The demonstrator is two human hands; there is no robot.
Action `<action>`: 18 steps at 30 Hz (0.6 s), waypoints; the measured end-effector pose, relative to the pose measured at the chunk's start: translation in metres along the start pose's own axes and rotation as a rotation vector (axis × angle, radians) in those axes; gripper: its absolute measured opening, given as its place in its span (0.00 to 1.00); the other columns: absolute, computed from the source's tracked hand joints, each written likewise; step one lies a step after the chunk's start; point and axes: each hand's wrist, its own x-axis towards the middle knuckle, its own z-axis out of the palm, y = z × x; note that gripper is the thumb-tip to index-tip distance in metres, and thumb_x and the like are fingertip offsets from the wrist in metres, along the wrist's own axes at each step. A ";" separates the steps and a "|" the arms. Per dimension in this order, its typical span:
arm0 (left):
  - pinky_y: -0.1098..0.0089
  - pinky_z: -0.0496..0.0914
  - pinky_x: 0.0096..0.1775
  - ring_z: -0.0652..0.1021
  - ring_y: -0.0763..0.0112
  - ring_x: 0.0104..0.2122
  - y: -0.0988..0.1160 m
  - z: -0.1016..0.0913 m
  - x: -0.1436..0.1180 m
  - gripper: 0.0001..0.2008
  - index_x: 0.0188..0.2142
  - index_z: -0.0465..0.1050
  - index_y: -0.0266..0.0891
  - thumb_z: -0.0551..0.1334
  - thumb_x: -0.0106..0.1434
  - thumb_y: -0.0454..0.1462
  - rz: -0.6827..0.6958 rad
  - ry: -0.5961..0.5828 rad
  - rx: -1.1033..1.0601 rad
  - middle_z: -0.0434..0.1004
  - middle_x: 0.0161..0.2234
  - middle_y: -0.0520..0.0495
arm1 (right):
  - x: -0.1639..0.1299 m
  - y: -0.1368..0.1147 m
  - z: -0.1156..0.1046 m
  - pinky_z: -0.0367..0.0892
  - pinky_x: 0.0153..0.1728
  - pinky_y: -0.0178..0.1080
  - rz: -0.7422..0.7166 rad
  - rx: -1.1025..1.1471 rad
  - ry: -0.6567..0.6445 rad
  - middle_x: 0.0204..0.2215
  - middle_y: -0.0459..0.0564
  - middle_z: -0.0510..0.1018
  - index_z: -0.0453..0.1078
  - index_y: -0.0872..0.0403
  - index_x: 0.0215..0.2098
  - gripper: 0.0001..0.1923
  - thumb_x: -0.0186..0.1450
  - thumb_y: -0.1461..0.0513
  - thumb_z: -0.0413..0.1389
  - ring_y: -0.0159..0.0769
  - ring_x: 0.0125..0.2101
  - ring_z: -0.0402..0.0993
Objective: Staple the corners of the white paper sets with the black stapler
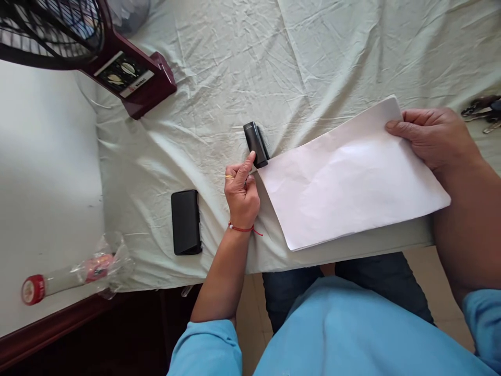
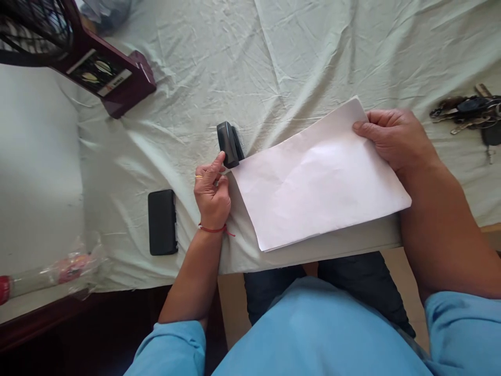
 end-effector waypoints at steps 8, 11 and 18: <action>0.65 0.73 0.49 0.72 0.63 0.40 0.002 -0.001 -0.004 0.34 0.65 0.83 0.54 0.60 0.64 0.28 0.067 -0.035 0.173 0.74 0.38 0.46 | -0.004 0.002 0.000 0.65 0.21 0.29 -0.071 -0.023 -0.001 0.36 0.50 0.77 0.76 0.53 0.48 0.17 0.63 0.54 0.63 0.24 0.23 0.69; 0.66 0.73 0.46 0.72 0.62 0.39 0.004 -0.002 -0.004 0.34 0.67 0.81 0.53 0.61 0.64 0.29 0.040 -0.084 0.155 0.75 0.36 0.46 | -0.004 0.002 0.000 0.65 0.20 0.28 -0.095 0.001 -0.013 0.34 0.50 0.77 0.77 0.52 0.47 0.18 0.62 0.52 0.64 0.25 0.22 0.69; 0.73 0.66 0.31 0.68 0.76 0.27 0.000 -0.010 0.005 0.30 0.69 0.73 0.52 0.72 0.69 0.44 -0.173 0.034 -0.270 0.76 0.37 0.53 | -0.017 -0.002 -0.002 0.72 0.23 0.34 -0.074 0.026 -0.292 0.34 0.50 0.78 0.76 0.52 0.48 0.27 0.56 0.46 0.68 0.32 0.25 0.75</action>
